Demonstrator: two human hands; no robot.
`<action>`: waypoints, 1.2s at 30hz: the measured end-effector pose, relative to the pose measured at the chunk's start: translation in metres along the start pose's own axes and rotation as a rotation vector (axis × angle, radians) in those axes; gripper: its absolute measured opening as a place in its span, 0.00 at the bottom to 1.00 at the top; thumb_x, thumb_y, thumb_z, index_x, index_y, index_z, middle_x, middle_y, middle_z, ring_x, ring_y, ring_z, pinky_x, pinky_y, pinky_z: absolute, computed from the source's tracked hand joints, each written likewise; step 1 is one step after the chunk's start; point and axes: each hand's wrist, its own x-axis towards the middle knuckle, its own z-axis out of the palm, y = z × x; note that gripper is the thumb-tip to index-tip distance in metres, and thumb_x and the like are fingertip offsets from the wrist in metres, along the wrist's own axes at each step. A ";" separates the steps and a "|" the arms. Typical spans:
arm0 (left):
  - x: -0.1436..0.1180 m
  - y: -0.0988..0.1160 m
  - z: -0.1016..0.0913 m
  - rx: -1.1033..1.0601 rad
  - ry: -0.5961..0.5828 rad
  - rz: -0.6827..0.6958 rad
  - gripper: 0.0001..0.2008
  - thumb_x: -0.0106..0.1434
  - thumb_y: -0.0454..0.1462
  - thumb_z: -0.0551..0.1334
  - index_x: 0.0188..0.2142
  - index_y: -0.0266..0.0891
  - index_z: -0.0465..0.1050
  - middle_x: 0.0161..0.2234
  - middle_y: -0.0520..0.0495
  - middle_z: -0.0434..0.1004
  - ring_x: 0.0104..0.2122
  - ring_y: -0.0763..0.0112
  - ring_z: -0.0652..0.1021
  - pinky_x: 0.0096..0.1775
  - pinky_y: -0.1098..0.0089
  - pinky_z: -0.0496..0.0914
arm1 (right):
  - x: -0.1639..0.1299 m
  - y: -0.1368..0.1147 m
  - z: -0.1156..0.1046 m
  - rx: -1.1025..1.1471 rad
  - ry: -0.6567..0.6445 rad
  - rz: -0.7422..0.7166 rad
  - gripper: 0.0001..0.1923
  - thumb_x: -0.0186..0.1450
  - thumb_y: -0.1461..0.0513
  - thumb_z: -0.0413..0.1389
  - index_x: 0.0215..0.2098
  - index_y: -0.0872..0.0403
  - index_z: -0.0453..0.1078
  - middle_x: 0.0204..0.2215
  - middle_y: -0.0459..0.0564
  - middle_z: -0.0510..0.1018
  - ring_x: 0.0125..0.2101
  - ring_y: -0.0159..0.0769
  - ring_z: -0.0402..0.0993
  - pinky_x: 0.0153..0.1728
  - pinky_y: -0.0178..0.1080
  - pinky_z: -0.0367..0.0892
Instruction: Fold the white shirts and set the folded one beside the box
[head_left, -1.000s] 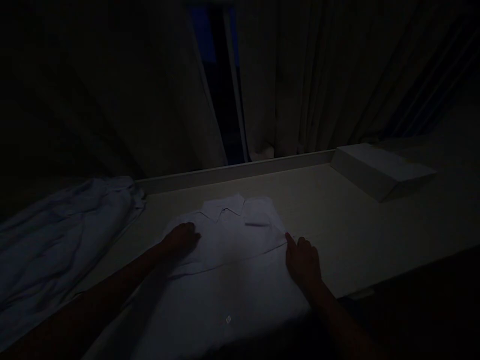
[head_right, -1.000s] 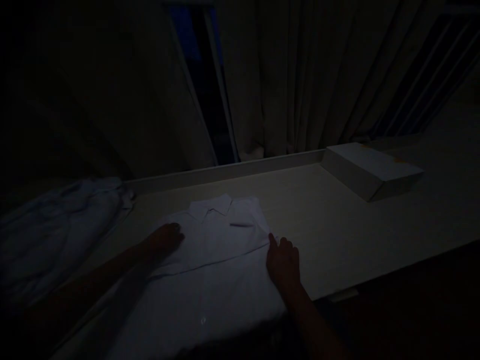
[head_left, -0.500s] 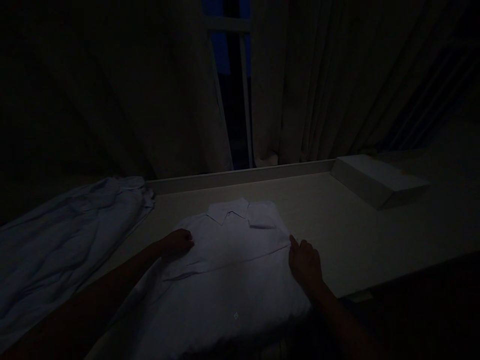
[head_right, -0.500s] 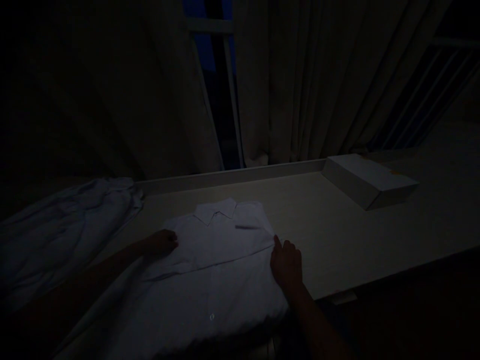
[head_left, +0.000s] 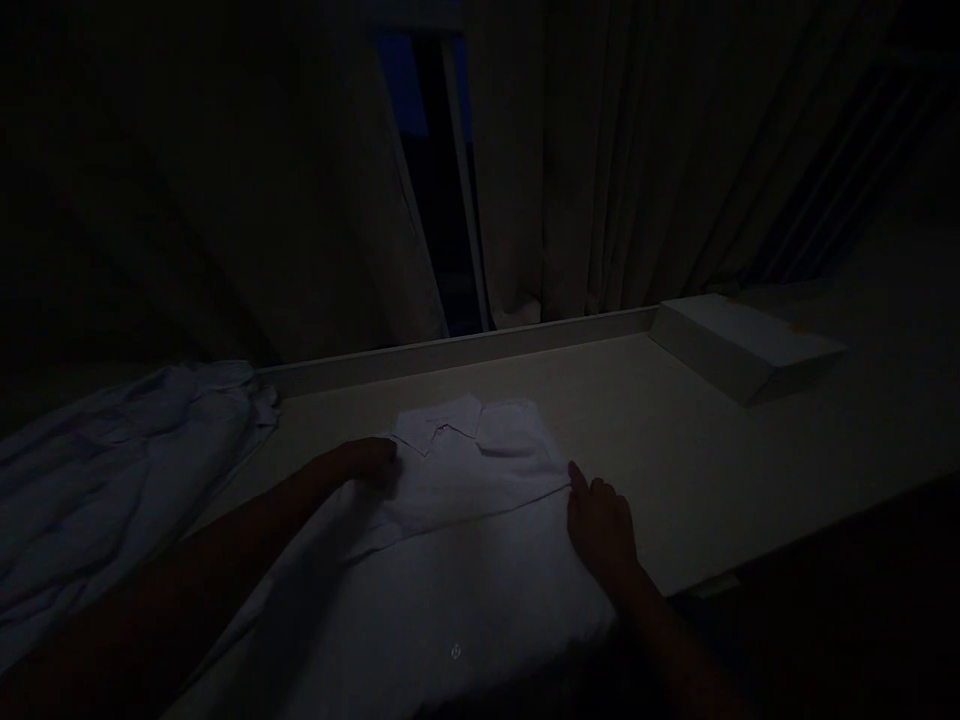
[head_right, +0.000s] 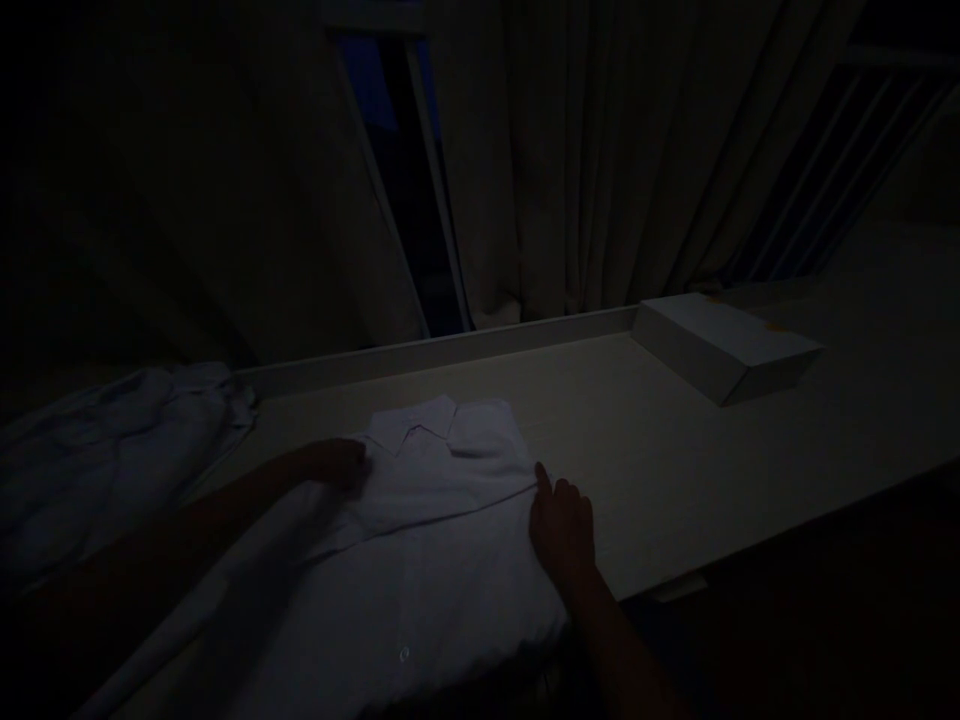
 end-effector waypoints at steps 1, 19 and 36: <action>0.011 0.011 0.002 0.010 -0.022 0.028 0.16 0.41 0.42 0.68 0.31 0.40 0.76 0.32 0.43 0.80 0.35 0.60 0.77 0.38 0.66 0.68 | 0.000 0.002 0.001 0.035 -0.005 0.013 0.25 0.71 0.59 0.43 0.66 0.51 0.55 0.40 0.56 0.73 0.41 0.42 0.68 0.44 0.44 0.58; 0.022 0.116 0.098 -0.076 0.419 0.198 0.22 0.65 0.50 0.54 0.55 0.47 0.67 0.51 0.41 0.68 0.51 0.56 0.68 0.50 0.59 0.61 | 0.202 -0.033 0.019 0.304 -0.292 0.165 0.23 0.68 0.51 0.51 0.49 0.61 0.73 0.44 0.62 0.77 0.45 0.41 0.73 0.43 0.37 0.63; 0.041 0.114 0.096 -0.160 0.398 0.116 0.22 0.68 0.51 0.49 0.50 0.43 0.70 0.49 0.41 0.69 0.49 0.57 0.69 0.48 0.59 0.62 | 0.135 -0.015 -0.002 0.281 -0.015 -0.075 0.20 0.70 0.56 0.47 0.54 0.58 0.67 0.51 0.58 0.74 0.51 0.41 0.68 0.51 0.40 0.61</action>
